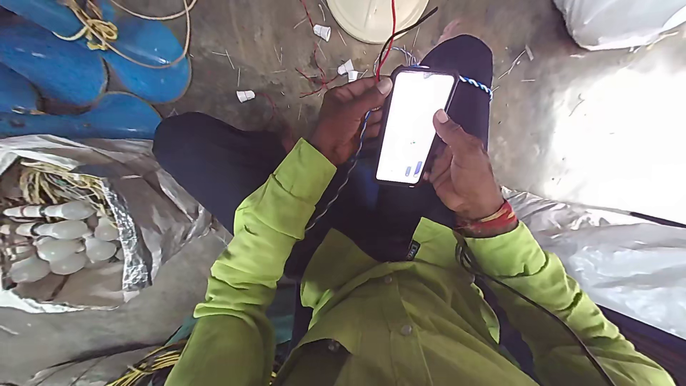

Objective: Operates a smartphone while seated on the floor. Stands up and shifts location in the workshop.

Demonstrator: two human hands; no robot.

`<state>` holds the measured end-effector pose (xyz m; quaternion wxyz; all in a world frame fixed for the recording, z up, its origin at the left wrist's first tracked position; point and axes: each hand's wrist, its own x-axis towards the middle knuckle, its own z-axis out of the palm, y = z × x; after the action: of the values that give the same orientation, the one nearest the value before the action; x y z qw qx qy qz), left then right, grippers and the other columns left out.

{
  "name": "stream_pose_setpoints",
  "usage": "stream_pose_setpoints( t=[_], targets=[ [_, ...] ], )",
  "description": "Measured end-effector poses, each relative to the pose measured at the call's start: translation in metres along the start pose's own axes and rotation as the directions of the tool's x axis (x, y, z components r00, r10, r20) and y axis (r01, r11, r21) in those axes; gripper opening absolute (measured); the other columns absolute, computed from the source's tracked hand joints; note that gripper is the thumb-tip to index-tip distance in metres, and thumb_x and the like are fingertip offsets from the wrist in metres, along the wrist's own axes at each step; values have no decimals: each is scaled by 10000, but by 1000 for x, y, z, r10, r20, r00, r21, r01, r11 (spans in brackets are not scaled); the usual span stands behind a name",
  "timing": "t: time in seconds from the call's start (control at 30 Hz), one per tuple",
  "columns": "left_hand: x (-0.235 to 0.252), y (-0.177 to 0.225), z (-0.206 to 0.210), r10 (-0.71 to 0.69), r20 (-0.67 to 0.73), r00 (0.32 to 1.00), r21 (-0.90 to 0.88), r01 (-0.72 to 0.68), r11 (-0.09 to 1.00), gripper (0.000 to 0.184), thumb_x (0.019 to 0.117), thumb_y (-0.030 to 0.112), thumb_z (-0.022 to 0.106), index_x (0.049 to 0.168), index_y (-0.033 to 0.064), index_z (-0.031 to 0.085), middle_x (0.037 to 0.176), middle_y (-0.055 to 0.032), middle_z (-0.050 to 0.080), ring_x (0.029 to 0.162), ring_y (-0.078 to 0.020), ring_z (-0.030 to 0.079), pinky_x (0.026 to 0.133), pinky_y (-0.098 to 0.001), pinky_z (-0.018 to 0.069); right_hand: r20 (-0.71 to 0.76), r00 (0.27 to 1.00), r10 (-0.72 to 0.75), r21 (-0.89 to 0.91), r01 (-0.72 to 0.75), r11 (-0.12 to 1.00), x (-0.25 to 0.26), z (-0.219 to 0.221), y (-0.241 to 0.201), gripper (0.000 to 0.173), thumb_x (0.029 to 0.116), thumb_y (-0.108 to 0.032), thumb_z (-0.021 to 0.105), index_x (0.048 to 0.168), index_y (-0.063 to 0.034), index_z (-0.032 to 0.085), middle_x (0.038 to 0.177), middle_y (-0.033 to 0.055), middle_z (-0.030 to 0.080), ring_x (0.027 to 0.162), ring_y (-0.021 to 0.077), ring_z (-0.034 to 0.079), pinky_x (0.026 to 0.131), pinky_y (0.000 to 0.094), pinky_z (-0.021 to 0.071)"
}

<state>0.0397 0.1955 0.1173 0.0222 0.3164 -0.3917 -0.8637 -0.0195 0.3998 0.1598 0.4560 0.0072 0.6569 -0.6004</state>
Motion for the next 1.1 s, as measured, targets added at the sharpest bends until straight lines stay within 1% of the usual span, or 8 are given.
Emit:
stream_pose_setpoints(
  t=[0.1, 0.23, 0.33, 0.4, 0.47, 0.97, 1.03, 1.1],
  targets=[
    [0, 0, -1, 9, 12, 1000, 0, -9, 1000, 188, 1050, 127, 570, 1158, 5, 665, 980, -92, 737, 857, -193, 739, 763, -363, 643, 7, 1000, 11, 4, -11, 1000, -1, 0, 0, 430, 1049, -554, 464, 1203, -213, 676, 1023, 26, 737, 854, 173, 733, 701, 354, 622],
    [0, 0, -2, 22, 30, 999, 6, -22, 1000, 195, 1053, 125, 564, 1161, -1, 666, 994, -106, 742, 877, -204, 743, 777, -371, 643, 11, 1000, 4, 14, -4, 1000, -1, 0, 0, 381, 1057, -512, 486, 1179, -204, 673, 1022, 39, 731, 855, 184, 733, 708, 363, 624],
    [0, 0, -2, 30, 30, 999, -1, -30, 1000, 191, 1051, 117, 565, 1156, -6, 667, 989, -105, 744, 877, -201, 744, 781, -368, 643, 53, 997, -49, 24, 48, 999, 0, -4, 4, 190, 1068, -245, 479, 1123, -176, 647, 937, 25, 705, 751, 118, 697, 646, 278, 598],
    [0, -1, -2, 26, 23, 999, -9, -26, 1000, 187, 1052, 116, 561, 1153, -5, 662, 985, -106, 741, 871, -204, 743, 774, -370, 642, 84, 994, -70, 19, 69, 997, 0, -6, 5, 249, 1024, -109, 427, 1147, -169, 636, 941, 21, 692, 748, 105, 682, 648, 269, 590],
    [0, -1, -2, 23, 18, 1000, -11, -23, 1000, 192, 1054, 113, 556, 1165, -12, 652, 996, -117, 737, 879, -216, 745, 784, -382, 645, 111, 991, -77, 7, 77, 997, 0, -9, 6, 344, 998, -74, 390, 1226, -167, 629, 1011, 30, 704, 798, 121, 698, 681, 290, 601],
    [1, 0, -2, 5, 9, 1000, -3, -5, 1000, 202, 1054, 127, 564, 1167, -15, 654, 992, -119, 737, 866, -213, 744, 775, -372, 644, 134, 984, -118, 9, 118, 993, 0, -8, 8, 310, 1019, -107, 402, 1231, -154, 622, 1017, 44, 701, 788, 132, 697, 670, 297, 602],
    [1, 0, -2, 4, 13, 1000, 2, -4, 1000, 206, 1056, 130, 560, 1175, -10, 653, 991, -114, 738, 866, -209, 745, 775, -370, 645, 126, 986, -108, 9, 108, 994, 0, -7, 7, 280, 1044, -146, 412, 1225, -160, 624, 1008, 41, 703, 792, 133, 702, 679, 300, 606],
    [0, 0, -2, 3, 6, 1000, 4, -3, 1000, 199, 1055, 131, 562, 1166, -6, 654, 988, -111, 736, 862, -206, 743, 775, -371, 643, 106, 990, -89, 13, 88, 996, -1, -6, 7, 267, 1082, -278, 420, 1214, -183, 631, 998, 28, 712, 810, 132, 710, 689, 305, 607]
  ],
)
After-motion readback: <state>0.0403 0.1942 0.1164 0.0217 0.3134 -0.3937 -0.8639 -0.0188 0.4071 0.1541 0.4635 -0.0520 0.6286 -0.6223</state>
